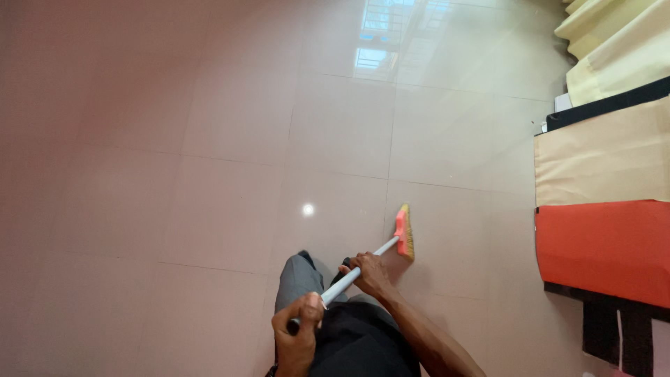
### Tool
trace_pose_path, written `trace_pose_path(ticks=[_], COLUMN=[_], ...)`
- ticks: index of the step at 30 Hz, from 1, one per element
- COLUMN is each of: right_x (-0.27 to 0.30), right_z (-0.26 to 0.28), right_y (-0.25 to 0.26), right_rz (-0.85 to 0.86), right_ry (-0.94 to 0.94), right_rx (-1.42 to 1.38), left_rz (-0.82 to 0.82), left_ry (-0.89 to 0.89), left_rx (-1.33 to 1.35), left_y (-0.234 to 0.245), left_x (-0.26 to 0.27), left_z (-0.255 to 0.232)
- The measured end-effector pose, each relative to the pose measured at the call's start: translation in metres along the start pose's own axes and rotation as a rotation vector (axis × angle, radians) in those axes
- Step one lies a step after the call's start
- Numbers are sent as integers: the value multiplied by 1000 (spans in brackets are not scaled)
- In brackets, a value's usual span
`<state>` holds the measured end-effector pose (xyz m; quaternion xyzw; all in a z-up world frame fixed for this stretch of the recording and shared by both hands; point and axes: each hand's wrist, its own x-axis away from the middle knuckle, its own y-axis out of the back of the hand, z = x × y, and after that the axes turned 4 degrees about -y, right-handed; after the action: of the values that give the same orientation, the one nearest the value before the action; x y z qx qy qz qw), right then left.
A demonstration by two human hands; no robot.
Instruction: The person sweeps the tiled floor using a broom with a long handle, moving across the room and gathering dust into a pile.
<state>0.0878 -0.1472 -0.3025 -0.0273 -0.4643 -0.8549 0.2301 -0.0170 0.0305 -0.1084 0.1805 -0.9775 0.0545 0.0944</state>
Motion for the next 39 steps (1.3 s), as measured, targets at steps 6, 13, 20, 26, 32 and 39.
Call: trace_pose_path(ticks=[6, 13, 20, 26, 32, 39], right_x=[-49, -82, -95, -88, -81, -87], right_z=[50, 100, 136, 149, 68, -3], right_y=[7, 16, 40, 68, 42, -9], right_rz=[-156, -219, -239, -312, -114, -78], right_ry=[173, 199, 314, 400, 124, -149], right_rx=[-85, -376, -484, -186, 43, 88], left_rz=[76, 466, 707, 512, 205, 219], left_ry=[-246, -667, -716, -705, -194, -56], left_rx=[-83, -251, -263, 33, 171, 99], left_y=[-2, -55, -40, 18, 36, 27], left_x=[-30, -41, -56, -82, -126, -148], left_z=[-73, -108, -125, -178, -96, -20])
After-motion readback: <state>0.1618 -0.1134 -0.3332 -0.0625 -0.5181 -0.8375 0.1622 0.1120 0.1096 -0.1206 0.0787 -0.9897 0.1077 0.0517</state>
